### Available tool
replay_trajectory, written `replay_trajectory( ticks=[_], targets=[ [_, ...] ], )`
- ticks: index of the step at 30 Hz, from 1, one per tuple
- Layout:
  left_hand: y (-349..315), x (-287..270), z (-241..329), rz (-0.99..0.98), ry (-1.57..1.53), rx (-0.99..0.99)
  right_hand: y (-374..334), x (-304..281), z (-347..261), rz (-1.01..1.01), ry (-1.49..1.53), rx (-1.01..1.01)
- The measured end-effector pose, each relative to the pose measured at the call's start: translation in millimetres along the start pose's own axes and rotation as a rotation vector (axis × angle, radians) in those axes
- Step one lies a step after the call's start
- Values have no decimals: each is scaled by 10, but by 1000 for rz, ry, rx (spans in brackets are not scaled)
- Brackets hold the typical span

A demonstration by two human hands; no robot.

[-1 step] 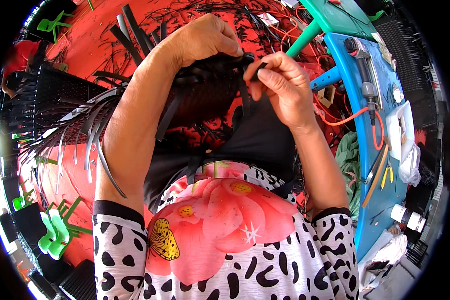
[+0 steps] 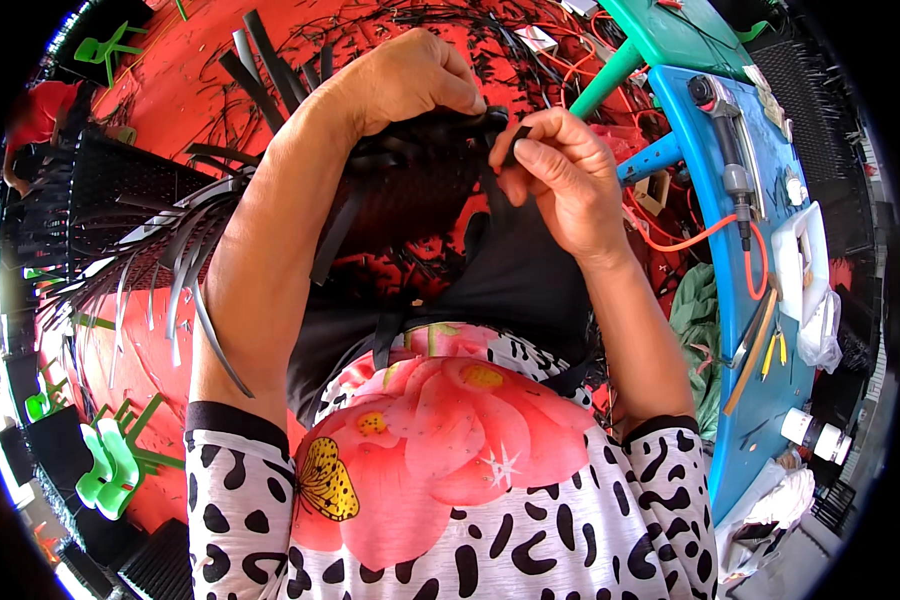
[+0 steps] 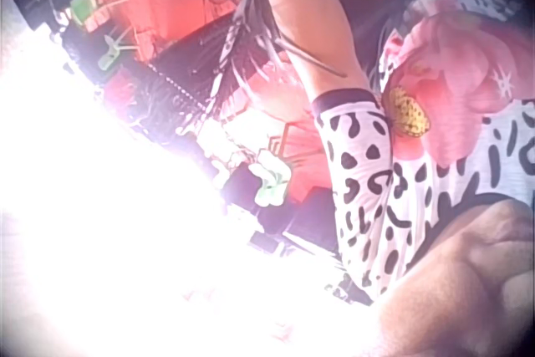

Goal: The person sits on a red floor and weaves black plastic strips into a mesh basket frame. They use a hammer to secure the strips and a knife to trim excess material. The person works on the basket in their lap, occasionally adjusting the frame and tools.

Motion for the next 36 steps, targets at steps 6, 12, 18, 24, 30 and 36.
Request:
replay_trajectory(
  ticks=[6, 12, 18, 24, 30, 36],
  targets=[
    [-21, 3, 26, 12, -2, 6, 4, -30, 131, 152, 263, -15],
    [-19, 9, 12, 14, -19, 3, 32, -30, 58, 184, 271, -88],
    [-1, 10, -6, 11, -12, -4, 78, -38, 28, 231, 180, -64],
    [3, -5, -5, 9, 0, -17, 97, -50, 58, 309, 138, -56],
    [2, -12, -32, -7, 22, -21, 105, -34, 20, 296, 22, -30],
    [-61, -13, 68, 27, 102, 43, 83, -13, 47, 308, 26, -37]
  ],
)
Point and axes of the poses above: each hand's wrist, its own y-axis towards the middle knuckle, its own x-axis out of the palm, z = x × y, the point moved 1 cm from there along y, towards the middle knuckle, and after that the axes turned 13 degrees about y, right-handed, at the moved point
